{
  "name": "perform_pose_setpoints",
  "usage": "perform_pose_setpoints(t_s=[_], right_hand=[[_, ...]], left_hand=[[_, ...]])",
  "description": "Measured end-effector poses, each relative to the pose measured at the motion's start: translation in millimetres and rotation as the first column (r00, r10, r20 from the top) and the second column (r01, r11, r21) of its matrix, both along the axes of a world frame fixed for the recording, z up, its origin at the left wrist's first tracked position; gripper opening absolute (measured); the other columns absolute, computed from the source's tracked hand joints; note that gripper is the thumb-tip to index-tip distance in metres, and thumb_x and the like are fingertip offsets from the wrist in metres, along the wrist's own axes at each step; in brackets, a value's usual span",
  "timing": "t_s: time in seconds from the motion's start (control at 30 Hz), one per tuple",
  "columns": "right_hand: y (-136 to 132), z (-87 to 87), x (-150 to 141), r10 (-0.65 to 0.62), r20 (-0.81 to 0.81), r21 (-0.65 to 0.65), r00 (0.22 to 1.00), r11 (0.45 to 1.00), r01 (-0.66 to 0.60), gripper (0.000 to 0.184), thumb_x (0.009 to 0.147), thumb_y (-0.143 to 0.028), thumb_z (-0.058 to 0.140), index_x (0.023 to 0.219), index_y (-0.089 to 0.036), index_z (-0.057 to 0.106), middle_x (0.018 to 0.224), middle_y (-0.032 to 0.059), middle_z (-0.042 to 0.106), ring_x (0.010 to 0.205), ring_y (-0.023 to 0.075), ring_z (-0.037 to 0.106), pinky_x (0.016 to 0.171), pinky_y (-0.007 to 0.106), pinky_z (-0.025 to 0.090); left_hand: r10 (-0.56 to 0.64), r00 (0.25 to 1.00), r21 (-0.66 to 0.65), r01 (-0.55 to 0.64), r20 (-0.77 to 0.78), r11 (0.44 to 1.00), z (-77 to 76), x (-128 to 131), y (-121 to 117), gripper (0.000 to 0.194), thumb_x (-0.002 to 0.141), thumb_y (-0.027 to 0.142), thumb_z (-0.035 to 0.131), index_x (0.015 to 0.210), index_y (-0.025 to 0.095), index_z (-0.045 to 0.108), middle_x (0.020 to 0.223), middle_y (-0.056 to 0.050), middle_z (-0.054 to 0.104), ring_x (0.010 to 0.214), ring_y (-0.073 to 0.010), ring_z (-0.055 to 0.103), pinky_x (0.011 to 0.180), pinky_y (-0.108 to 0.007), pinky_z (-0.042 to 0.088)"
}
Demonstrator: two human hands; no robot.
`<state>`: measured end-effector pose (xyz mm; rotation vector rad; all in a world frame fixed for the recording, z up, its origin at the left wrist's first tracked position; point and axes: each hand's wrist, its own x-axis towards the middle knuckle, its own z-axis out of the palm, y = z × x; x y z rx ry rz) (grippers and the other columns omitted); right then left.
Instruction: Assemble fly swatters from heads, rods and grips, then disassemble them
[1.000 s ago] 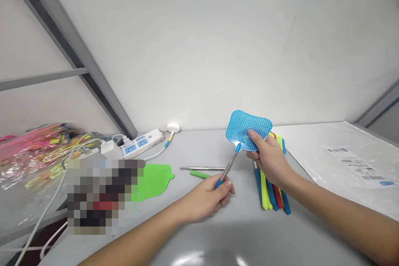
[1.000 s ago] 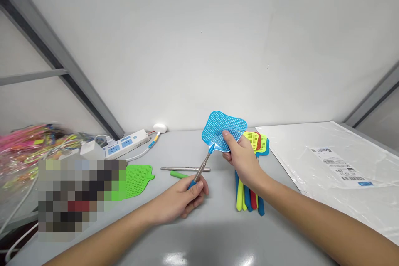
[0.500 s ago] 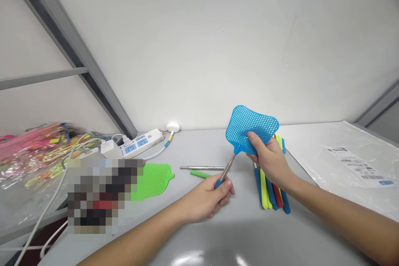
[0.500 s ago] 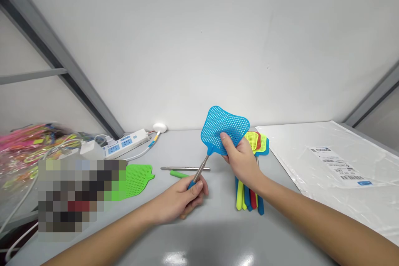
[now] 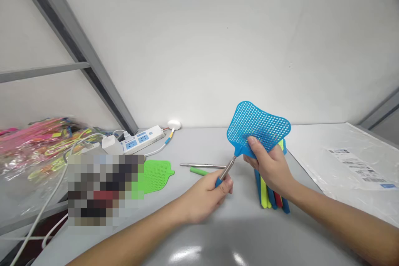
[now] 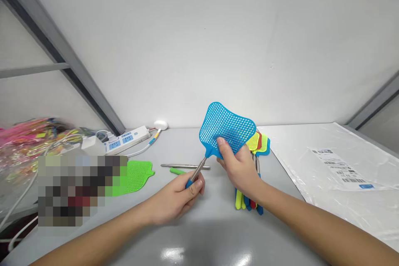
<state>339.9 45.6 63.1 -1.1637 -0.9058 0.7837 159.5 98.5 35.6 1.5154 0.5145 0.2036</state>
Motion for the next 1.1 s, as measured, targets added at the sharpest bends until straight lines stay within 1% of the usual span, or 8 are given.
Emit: perform_pose_setpoints(t_s=[0.13, 0.27, 0.4, 0.5, 0.67, 0.9, 1.0, 1.1], right_hand=[[-3, 5.1, 4, 0.061, 0.056, 0.029, 0.997, 0.998, -0.063, 0.031, 0.087, -0.050, 0.062, 0.077, -0.022, 0.050, 0.068, -0.0038, 0.050, 0.055, 0.0086, 0.044, 0.048, 0.020, 0.039], [-6, 8.5, 9, 0.145, 0.261, -0.031, 0.954, 0.989, -0.142, 0.046, 0.092, -0.049, 0.054, 0.060, -0.022, 0.036, 0.049, -0.0073, 0.033, 0.044, 0.0073, 0.028, 0.043, 0.024, 0.025], [-6, 8.1, 8, 0.205, 0.333, -0.083, 0.920, 0.979, -0.188, 0.046, 0.091, -0.051, 0.055, 0.059, -0.023, 0.037, 0.048, -0.0072, 0.034, 0.046, 0.0088, 0.029, 0.045, 0.027, 0.025], [-5, 3.5, 6, 0.233, 0.340, -0.139, 0.911, 0.971, -0.196, 0.040, 0.088, -0.051, 0.059, 0.064, -0.023, 0.044, 0.050, -0.0075, 0.036, 0.047, 0.0101, 0.032, 0.048, 0.027, 0.028], [-6, -2.5, 1, 0.238, 0.399, -0.112, 0.886, 0.971, -0.211, 0.039, 0.087, -0.048, 0.060, 0.062, -0.024, 0.044, 0.053, -0.0064, 0.036, 0.053, 0.0126, 0.038, 0.054, 0.028, 0.033], [-7, 6.3, 0, 0.193, 0.475, -0.048, 0.859, 0.980, -0.194, 0.023, 0.088, -0.045, 0.061, 0.081, -0.023, 0.057, 0.076, -0.0010, 0.057, 0.071, 0.0149, 0.053, 0.069, 0.030, 0.043], [-11, 11.3, 1, 0.226, 0.446, -0.081, 0.866, 0.974, -0.212, 0.025, 0.088, -0.047, 0.061, 0.082, -0.023, 0.058, 0.066, -0.0033, 0.051, 0.062, 0.0132, 0.048, 0.062, 0.029, 0.040], [-17, 14.1, 1, 0.241, 0.392, -0.105, 0.888, 0.971, -0.217, 0.027, 0.087, -0.049, 0.061, 0.086, -0.022, 0.061, 0.056, -0.0062, 0.041, 0.052, 0.0110, 0.038, 0.052, 0.027, 0.034]], left_hand=[[-0.020, 0.999, 0.112, 0.025, -0.041, 0.993, 12.5, -6, 4, 0.040, 0.093, 0.059, 0.044, 0.089, 0.019, 0.048, 0.060, 0.008, 0.036, 0.050, -0.0076, 0.031, 0.049, -0.021, 0.026], [-0.015, 0.999, 0.146, 0.021, -0.041, 0.989, 24.3, -14, 8, 0.039, 0.096, 0.056, 0.040, 0.104, 0.020, 0.051, 0.063, 0.008, 0.036, 0.051, -0.0081, 0.029, 0.048, -0.021, 0.024], [0.017, 0.998, 0.174, -0.026, 0.053, 0.984, 24.8, -17, 10, 0.039, 0.100, 0.052, 0.031, 0.108, 0.020, 0.052, 0.067, 0.006, 0.038, 0.054, -0.0084, 0.032, 0.049, -0.021, 0.028], [0.021, 0.999, 0.162, -0.027, 0.037, 0.986, 18.6, -14, 8, 0.039, 0.100, 0.052, 0.032, 0.101, 0.020, 0.054, 0.067, 0.006, 0.039, 0.054, -0.0077, 0.035, 0.050, -0.020, 0.030], [-0.003, 0.999, 0.027, 0.002, 0.050, 1.000, 11.1, -10, 2, 0.039, 0.098, 0.054, 0.035, 0.098, 0.018, 0.053, 0.063, 0.007, 0.037, 0.044, -0.0056, 0.030, 0.041, -0.019, 0.025], [0.036, 0.994, -0.218, -0.012, 0.105, 0.976, 9.8, -7, -4, 0.037, 0.097, 0.055, 0.038, 0.084, 0.021, 0.044, 0.055, 0.010, 0.031, 0.038, -0.0043, 0.021, 0.034, -0.013, 0.024], [-0.074, 0.991, -0.401, 0.114, 0.115, 0.909, 17.0, -12, 1, 0.038, 0.097, 0.056, 0.037, 0.081, 0.022, 0.041, 0.055, 0.010, 0.031, 0.037, -0.0046, 0.019, 0.030, -0.014, 0.027], [-0.233, 0.957, -0.557, 0.291, 0.175, 0.778, 23.7, -19, 9, 0.039, 0.096, 0.057, 0.036, 0.079, 0.022, 0.041, 0.053, 0.010, 0.028, 0.035, -0.0050, 0.017, 0.029, -0.016, 0.034]])
